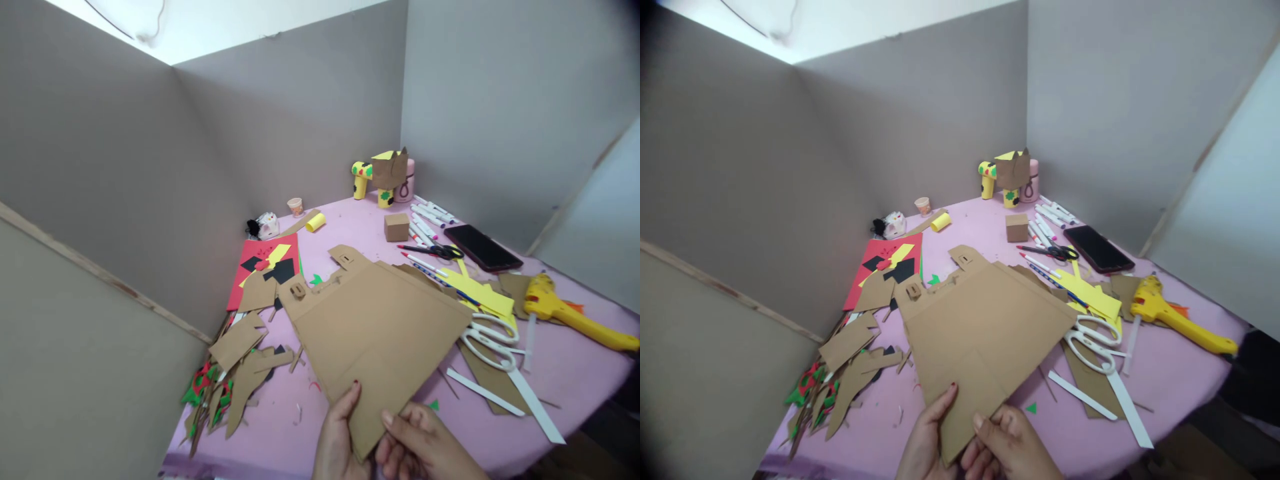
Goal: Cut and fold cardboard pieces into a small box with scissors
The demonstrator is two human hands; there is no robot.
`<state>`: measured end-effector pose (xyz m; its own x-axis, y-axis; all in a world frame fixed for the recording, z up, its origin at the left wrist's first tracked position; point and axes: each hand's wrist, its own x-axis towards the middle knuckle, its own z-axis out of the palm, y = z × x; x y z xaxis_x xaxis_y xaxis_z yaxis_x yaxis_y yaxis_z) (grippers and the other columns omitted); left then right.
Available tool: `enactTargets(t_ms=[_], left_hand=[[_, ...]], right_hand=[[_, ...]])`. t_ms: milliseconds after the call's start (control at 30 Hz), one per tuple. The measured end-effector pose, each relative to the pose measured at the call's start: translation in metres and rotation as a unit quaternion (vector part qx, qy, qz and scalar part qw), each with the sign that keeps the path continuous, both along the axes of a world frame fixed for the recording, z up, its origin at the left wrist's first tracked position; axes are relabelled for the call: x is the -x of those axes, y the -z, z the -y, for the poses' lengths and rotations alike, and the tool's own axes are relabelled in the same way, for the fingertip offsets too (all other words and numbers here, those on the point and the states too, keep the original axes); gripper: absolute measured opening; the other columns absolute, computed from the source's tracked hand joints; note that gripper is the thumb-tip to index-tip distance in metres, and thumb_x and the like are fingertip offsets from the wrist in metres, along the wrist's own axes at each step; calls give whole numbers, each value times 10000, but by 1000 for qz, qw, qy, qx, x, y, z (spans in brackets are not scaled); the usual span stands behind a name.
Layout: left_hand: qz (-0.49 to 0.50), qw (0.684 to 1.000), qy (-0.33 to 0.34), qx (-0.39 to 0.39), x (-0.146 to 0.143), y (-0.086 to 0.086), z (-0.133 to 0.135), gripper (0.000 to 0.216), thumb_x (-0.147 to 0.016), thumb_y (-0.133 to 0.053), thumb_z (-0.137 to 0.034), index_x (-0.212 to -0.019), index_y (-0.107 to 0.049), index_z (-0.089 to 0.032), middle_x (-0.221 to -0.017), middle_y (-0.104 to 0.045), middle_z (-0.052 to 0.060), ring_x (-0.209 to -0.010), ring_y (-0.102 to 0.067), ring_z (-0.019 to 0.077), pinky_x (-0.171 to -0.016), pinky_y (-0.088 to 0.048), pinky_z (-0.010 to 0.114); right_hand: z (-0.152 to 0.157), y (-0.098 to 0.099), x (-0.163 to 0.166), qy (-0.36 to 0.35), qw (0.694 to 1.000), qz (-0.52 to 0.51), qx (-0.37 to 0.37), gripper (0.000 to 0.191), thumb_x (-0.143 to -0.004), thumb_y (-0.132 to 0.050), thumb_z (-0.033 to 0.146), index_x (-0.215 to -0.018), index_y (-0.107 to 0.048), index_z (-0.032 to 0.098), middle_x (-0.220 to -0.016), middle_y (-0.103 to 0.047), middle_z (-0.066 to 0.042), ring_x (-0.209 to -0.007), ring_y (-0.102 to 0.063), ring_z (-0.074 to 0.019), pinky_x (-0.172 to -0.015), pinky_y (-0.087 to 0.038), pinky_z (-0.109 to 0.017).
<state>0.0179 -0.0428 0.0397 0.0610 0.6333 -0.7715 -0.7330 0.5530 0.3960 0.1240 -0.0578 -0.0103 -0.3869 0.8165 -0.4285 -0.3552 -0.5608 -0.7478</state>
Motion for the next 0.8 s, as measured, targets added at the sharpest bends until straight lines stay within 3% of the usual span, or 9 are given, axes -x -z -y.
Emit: enactTargets(t_ms=[133, 267, 400, 633, 800], left_hand=[[-11, 999, -14, -35, 0, -1, 1, 354, -769, -597, -282, -1068, -592, -94, -915, -725, 134, -839, -680, 267, -765, -510, 365], [57, 990, -84, -100, 3, 3, 7, 483, -830, -453, -470, -1125, -570, -106, -929, -721, 140, -916, -660, 273, -803, -501, 378], [14, 982, -158, -102, 3, 13, 15, 393, -875, -429, -344, -1186, -515, -121, -966, -715, 115, -963, -646, 231, -852, -482, 339], [-95, 976, -155, -122, -1, 25, 14, 332, -860, -474, -256, -1141, -514, -84, -1037, -682, 139, -1080, -579, 225, -871, -472, 312], [-124, 972, -146, -133, -3, 21, 14, 319, -850, -483, -271, -1106, -538, -89, -991, -697, 133, -996, -625, 233, -822, -493, 313]], right_hand=[[0, -5, 0, 18, 1000, -15, 14, 518, -557, -718, 605, -543, -641, 93, -426, -638, -25, -359, -582, -81, -338, -372, -128], [3, -9, -3, 15, 999, -6, 45, 505, -532, -739, 598, -527, -640, 103, -422, -640, -17, -352, -565, -65, -353, -386, -130], [6, -10, -6, 30, 998, 8, 53, 476, -566, -737, 577, -531, -643, 112, -427, -649, -14, -366, -568, -62, -368, -392, -126], [5, -7, -4, 10, 998, 19, 57, 497, -529, -738, 605, -513, -669, 113, -431, -663, -28, -368, -571, -63, -374, -400, -129], [8, -9, -3, 20, 998, 29, 44, 472, -568, -733, 581, -523, -695, 113, -448, -673, -39, -391, -594, -79, -380, -414, -137]])
